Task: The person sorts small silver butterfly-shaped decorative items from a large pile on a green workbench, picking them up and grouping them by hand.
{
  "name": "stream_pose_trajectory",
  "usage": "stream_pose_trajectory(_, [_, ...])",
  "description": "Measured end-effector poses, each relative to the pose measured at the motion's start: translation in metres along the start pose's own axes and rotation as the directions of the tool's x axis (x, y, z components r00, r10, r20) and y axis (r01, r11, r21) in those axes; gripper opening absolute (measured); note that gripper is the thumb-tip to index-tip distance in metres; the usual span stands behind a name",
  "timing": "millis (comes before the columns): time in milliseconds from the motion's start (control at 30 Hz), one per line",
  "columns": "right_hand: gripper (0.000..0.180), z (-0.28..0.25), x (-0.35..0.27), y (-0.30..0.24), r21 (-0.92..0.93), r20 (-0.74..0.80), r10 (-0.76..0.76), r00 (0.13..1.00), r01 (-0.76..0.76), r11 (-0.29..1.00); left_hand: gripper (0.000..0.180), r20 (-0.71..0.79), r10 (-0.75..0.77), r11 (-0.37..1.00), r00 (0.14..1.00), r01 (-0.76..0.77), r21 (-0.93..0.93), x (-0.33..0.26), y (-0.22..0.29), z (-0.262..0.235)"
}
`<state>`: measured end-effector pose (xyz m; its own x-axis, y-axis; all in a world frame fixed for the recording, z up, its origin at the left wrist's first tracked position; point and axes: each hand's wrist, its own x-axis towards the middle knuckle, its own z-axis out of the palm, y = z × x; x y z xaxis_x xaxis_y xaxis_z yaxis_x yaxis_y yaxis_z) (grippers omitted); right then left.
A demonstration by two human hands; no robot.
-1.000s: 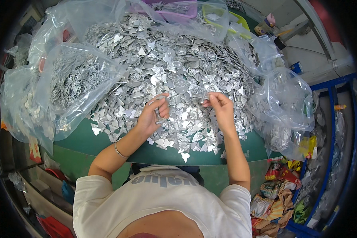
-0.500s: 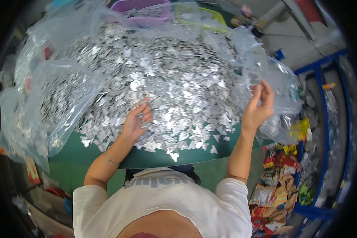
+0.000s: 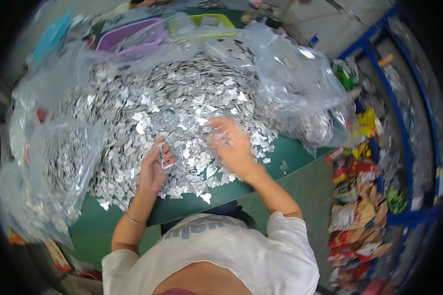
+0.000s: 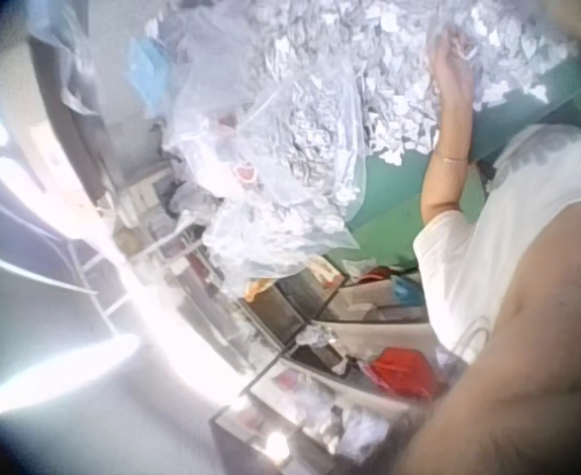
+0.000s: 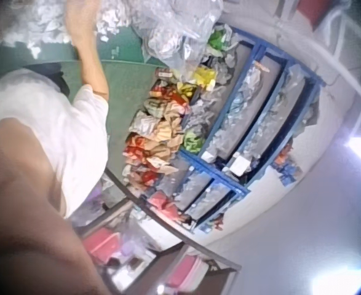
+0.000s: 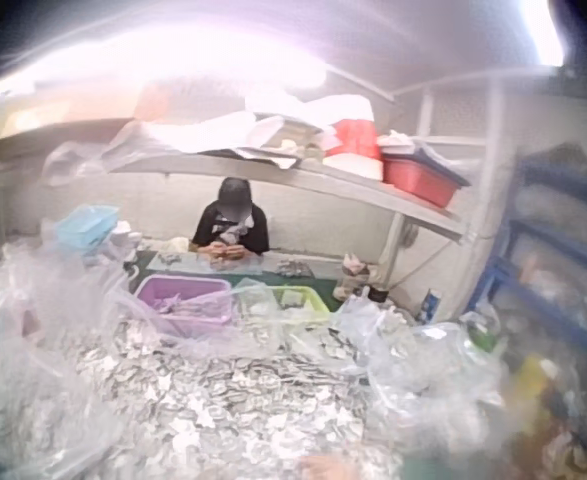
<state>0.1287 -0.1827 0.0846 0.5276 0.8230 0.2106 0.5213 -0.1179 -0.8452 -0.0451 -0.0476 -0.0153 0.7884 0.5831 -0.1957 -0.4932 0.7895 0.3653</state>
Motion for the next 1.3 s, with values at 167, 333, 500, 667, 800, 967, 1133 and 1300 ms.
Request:
stream_pose_trajectory(167, [0.064,0.091,-0.024,0.004,-0.093,0.232,-0.323,0.918,0.352,0.931,0.038,-0.065,-0.097,0.993,0.993,0.092,-0.074,-0.015,-0.001,-0.002])
stream_pose_trajectory(333, [0.059,0.09,-0.035,0.01,-0.118,0.19,-0.243,0.951,0.268,0.956,0.044,0.03,-0.085,0.995,0.996,0.086,-0.043,-0.027,-0.013,0.05])
stream_pose_trajectory(500, [0.048,0.061,-0.046,0.026,-0.075,-0.041,-0.132,0.99,0.129,0.989,0.061,0.146,-0.079,0.957,0.986,0.034,0.289,-0.036,-0.048,0.076])
stream_pose_trajectory(667, [0.034,-0.023,-0.042,0.037,0.363,-0.115,0.251,0.961,-0.194,0.911,0.058,0.242,-0.234,0.764,0.942,0.024,0.645,-0.041,-0.057,0.111])
stream_pose_trajectory(800, [0.036,-0.123,-0.018,0.038,0.294,-0.639,0.087,0.764,0.138,0.946,0.041,0.252,-0.098,0.571,0.963,-0.153,0.807,-0.042,-0.047,0.096])
stream_pose_trajectory(967, [0.034,-0.298,0.068,0.078,-0.429,-0.764,-0.332,0.553,-0.052,0.902,0.034,0.091,-0.005,0.482,0.996,-0.078,0.873,-0.041,-0.04,0.056])
stream_pose_trajectory(1133, [0.049,-0.381,0.141,0.129,-0.447,-0.801,-0.195,0.566,-0.351,0.823,0.029,0.031,0.043,0.496,0.999,-0.048,0.867,-0.046,-0.039,0.041])
stream_pose_trajectory(1300, [0.049,-0.387,0.158,0.193,-0.615,-0.436,0.178,0.883,-0.436,0.658,0.028,0.025,0.067,0.446,0.997,-0.052,0.893,-0.049,-0.037,0.031])
